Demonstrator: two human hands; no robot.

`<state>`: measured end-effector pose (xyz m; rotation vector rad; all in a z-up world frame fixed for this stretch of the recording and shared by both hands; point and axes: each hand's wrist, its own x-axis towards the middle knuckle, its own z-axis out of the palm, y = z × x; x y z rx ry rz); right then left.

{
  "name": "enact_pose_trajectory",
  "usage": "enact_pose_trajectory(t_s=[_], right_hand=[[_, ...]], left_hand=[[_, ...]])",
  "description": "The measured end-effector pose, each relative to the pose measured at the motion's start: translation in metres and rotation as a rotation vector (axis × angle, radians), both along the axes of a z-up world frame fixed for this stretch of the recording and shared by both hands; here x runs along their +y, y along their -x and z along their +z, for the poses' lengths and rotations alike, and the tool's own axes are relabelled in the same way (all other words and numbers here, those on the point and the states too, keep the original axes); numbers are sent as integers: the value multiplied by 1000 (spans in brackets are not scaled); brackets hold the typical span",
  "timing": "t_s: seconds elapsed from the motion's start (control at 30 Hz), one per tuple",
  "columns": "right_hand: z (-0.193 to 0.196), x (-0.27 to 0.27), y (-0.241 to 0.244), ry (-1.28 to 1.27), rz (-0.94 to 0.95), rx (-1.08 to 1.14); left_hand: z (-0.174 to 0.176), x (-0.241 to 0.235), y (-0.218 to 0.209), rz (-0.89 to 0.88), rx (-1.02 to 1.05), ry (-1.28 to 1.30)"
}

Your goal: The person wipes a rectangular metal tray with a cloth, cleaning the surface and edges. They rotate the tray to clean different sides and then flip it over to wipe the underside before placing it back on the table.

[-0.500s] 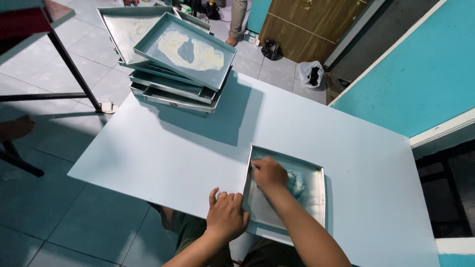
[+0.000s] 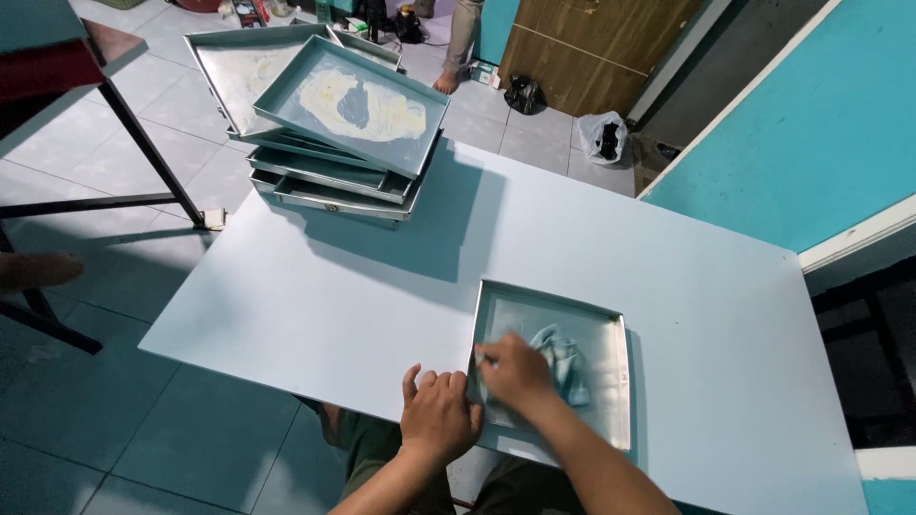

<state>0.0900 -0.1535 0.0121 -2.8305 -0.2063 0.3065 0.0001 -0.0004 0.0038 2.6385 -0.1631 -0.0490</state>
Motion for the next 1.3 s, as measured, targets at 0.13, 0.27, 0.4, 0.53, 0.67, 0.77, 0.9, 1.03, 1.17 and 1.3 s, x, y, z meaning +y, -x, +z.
enact_pose_trajectory(t_s=[0.13,0.27,0.4,0.53,0.67,0.77,0.9,1.03,1.17,1.3], right_hand=[[5,-9,41,-57,88,9],[-5,-12,24,6,99,-107],[-1,-7,-31,23,-47,-183],[11,-5,-71,-66,-211,-130],[3,-10,-66,-102,-168,-108],[16,-10,-27,-96,-58,-68],[9,-18,30,-152,163,-95],[-3,-30,39,-158,291,-116],[26,-23,17,-27,185,-71],[31,-23,-38,89,-120,-45]], left_hand=[[-21,-5,1,28,-135,-18],[-23,-7,1,35,-211,-34],[-12,-9,3,29,-154,-44],[-6,-13,4,28,-143,-38],[-6,-17,7,55,-129,-41],[-12,-20,5,77,-174,-49],[-18,-22,5,100,-271,-81],[-25,-24,4,126,-355,-118],[-24,-24,5,99,-313,-103],[-22,-21,7,66,-267,-95]])
